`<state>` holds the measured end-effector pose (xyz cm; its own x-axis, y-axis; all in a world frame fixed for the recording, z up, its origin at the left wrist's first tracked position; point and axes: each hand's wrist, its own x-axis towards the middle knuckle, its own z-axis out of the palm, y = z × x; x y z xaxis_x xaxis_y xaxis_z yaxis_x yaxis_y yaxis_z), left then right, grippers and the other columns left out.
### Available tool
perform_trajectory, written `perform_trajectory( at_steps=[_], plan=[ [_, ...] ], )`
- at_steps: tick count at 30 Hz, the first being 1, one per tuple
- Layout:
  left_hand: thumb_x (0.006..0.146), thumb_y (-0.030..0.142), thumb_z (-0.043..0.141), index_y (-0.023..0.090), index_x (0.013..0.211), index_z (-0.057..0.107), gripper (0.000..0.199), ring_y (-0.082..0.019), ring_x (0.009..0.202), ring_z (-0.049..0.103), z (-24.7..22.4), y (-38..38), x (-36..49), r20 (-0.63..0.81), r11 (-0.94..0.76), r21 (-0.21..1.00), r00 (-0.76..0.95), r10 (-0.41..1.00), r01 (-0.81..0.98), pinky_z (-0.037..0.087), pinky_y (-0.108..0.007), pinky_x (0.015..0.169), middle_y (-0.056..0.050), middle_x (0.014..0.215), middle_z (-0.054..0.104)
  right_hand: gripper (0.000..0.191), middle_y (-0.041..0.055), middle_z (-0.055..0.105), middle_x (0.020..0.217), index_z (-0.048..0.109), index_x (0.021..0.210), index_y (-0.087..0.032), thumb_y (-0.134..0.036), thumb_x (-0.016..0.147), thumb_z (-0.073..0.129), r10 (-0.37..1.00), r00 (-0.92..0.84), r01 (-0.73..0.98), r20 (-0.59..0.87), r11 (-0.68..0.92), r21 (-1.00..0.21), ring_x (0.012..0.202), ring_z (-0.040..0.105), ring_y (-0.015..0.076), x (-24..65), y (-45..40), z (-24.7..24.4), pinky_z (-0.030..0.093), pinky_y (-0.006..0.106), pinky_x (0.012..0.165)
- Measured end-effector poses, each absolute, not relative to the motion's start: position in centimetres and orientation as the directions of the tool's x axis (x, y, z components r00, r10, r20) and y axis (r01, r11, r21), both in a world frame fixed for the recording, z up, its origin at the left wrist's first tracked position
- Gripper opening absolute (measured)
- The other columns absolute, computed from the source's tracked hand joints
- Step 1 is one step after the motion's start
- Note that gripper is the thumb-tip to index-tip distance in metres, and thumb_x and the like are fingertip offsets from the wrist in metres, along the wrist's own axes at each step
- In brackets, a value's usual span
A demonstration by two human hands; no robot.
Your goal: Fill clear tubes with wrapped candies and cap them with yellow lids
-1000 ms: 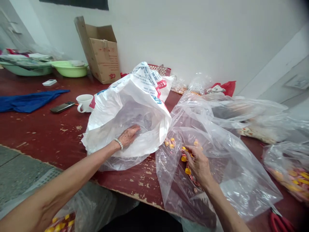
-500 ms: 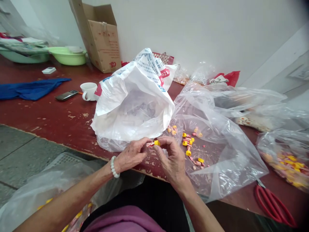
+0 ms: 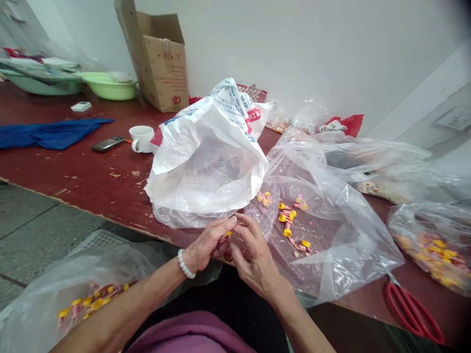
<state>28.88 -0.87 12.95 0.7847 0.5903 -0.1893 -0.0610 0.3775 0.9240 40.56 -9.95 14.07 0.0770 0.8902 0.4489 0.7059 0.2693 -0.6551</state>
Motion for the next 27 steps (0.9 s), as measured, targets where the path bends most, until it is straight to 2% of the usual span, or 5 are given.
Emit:
perform_trajectory(
  at_steps=[7, 11, 20, 23, 27],
  plan=[
    [0.082, 0.053, 0.051, 0.017, 0.076, 0.05, 0.036, -0.005, 0.038, 0.025, 12.6, -0.4, 29.0, -0.308, 0.612, 0.783, 0.784, 0.538, -0.113, 0.015, -0.017, 0.036, 0.006, 0.048, 0.035, 0.038, 0.0078, 0.038, 0.142, 0.054, 0.121, -0.028, -0.031, 0.084, 0.058, 0.964, 0.172, 0.269, 0.201, 0.15, -0.951, 0.13, 0.041, 0.0233, 40.6, -9.8, 14.1, 0.046, 0.04, 0.099],
    [0.086, 0.05, 0.042, 0.017, 0.087, 0.057, 0.036, -0.006, 0.033, 0.023, 13.8, 0.5, 28.5, -0.298, 0.74, 0.667, 0.882, 0.366, -0.082, 0.015, -0.018, 0.033, 0.006, 0.044, 0.035, 0.048, 0.0063, 0.064, 0.106, 0.044, 0.128, -0.026, -0.035, 0.083, 0.06, 0.908, 0.404, 0.008, 0.109, 0.116, -0.993, 0.1, 0.062, 0.0192, 41.4, -10.1, 13.5, 0.05, 0.039, 0.09],
    [0.076, 0.04, 0.052, 0.019, 0.08, 0.059, 0.023, -0.01, 0.032, 0.03, 13.2, 1.4, 27.8, -0.274, 0.843, 0.519, 0.906, 0.324, -0.145, 0.021, -0.02, 0.032, 0.005, 0.04, 0.038, 0.034, 0.0054, 0.066, 0.095, 0.059, 0.11, -0.022, -0.036, 0.079, 0.063, 0.599, 0.769, 0.288, 0.223, -0.013, -0.958, 0.077, 0.063, 0.0154, 49.5, -15.1, 14.4, 0.051, 0.03, 0.068],
    [0.074, 0.041, 0.057, 0.019, 0.079, 0.058, 0.023, -0.01, 0.034, 0.032, 14.0, 3.2, 27.5, -0.295, 0.735, 0.638, 0.81, 0.507, -0.228, 0.022, -0.02, 0.033, 0.005, 0.043, 0.04, 0.031, 0.0073, 0.065, 0.095, 0.059, 0.107, -0.019, -0.036, 0.082, 0.057, 0.474, 0.822, 0.434, 0.316, -0.162, -0.886, 0.069, 0.06, 0.0143, 53.3, -16.6, 13.6, 0.05, 0.029, 0.062],
    [0.069, 0.047, 0.067, 0.018, 0.088, 0.058, 0.036, -0.009, 0.044, 0.036, 14.3, 7.7, 27.9, -0.176, 0.343, 0.916, 0.557, 0.812, -0.21, 0.026, -0.021, 0.042, 0.006, 0.052, 0.041, 0.028, 0.0089, 0.064, 0.094, 0.062, 0.102, -0.017, -0.035, 0.085, 0.05, 0.678, 0.634, 0.714, 0.372, -0.33, -0.618, 0.074, 0.058, 0.017, 54.8, -16.5, 11.5, 0.048, 0.033, 0.069]
  ],
)
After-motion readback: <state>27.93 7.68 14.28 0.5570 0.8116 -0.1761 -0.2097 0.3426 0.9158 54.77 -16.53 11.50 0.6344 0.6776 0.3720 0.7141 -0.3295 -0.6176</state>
